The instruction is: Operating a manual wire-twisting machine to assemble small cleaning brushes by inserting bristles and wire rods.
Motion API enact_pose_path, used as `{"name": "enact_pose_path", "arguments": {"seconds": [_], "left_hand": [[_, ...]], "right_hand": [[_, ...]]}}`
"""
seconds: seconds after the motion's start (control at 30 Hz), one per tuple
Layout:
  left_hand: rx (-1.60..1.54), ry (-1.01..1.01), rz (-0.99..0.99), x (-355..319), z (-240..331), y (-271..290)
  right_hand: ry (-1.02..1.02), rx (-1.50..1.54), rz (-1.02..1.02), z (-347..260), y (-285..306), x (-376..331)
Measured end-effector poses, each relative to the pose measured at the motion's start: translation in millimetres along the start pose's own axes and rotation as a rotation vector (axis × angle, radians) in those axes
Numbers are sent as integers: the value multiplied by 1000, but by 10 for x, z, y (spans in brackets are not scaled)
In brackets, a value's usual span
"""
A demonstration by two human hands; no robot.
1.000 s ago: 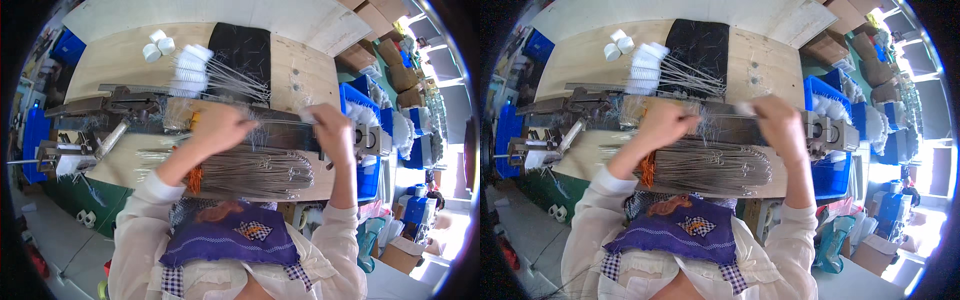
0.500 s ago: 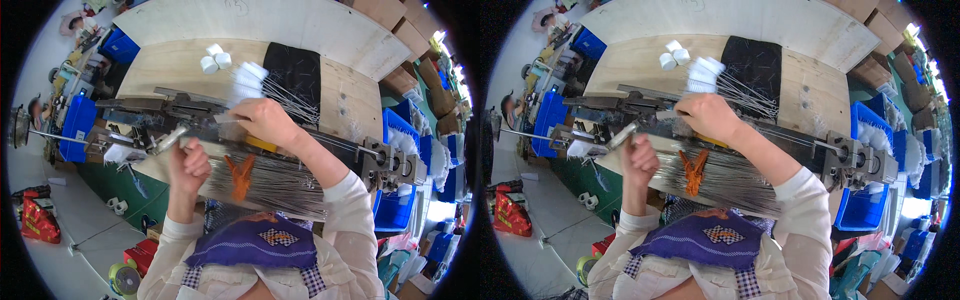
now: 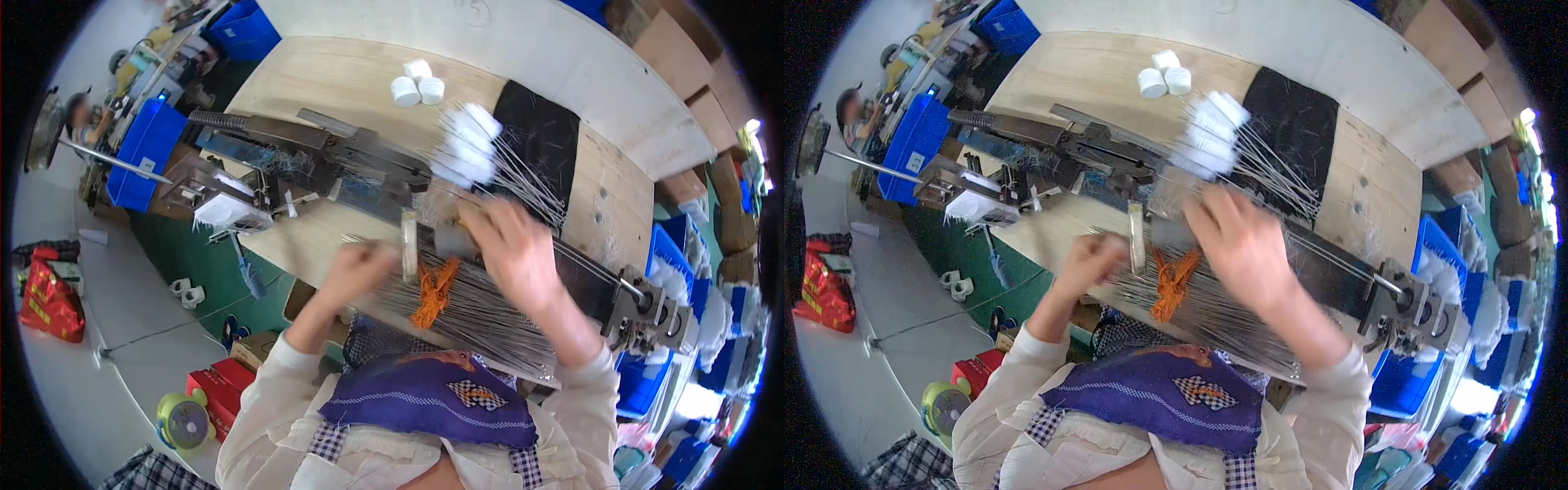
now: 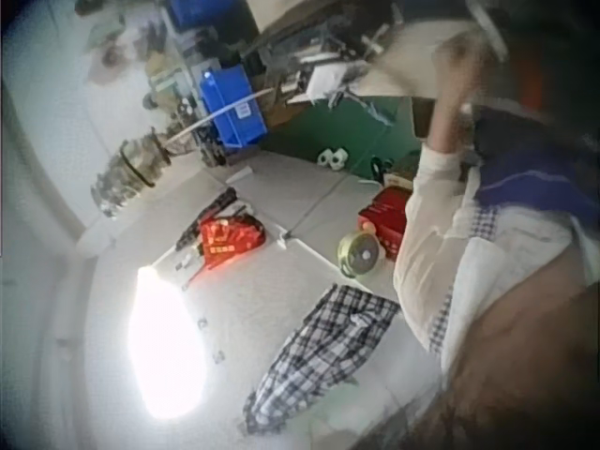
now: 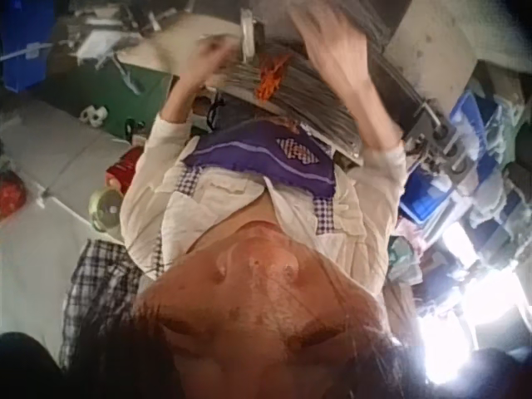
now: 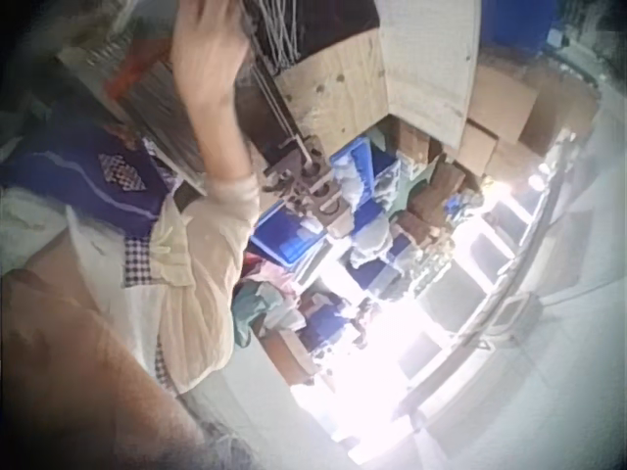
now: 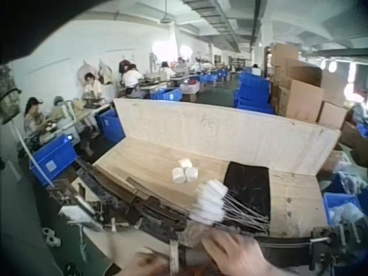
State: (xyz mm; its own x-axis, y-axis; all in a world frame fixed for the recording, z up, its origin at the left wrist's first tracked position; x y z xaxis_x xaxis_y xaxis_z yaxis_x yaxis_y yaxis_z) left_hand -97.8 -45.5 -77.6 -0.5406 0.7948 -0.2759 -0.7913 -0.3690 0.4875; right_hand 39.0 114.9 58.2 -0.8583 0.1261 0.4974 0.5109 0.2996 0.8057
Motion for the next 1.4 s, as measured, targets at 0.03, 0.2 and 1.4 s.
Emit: {"name": "enact_pose_path", "arguments": {"seconds": [0.03,0.2,1.4], "left_hand": [[-203,116,176,-40,-445,292],[-685,308,452,61,-878,927],[-835,32,-45,448,988,-878]], "right_hand": [[41,42,25,-62,-11,-205],[-325,-234,-83,644,-493,-640],[-202,304,-26,515,280,-175]]}}
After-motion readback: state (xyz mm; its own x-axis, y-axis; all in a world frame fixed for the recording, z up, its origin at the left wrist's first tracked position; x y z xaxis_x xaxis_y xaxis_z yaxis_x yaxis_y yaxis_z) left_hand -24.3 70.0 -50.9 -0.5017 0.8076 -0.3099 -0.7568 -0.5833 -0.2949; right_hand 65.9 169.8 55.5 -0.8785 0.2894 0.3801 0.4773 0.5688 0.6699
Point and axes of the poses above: each hand's wrist, its own x-axis towards the middle knuckle, its own y-axis out of the back of the hand, z = x × y, the point moved 7 cm from there along x, towards the middle knuckle, and after that the axes turned 11 degrees about x, right-handed, at the moved point
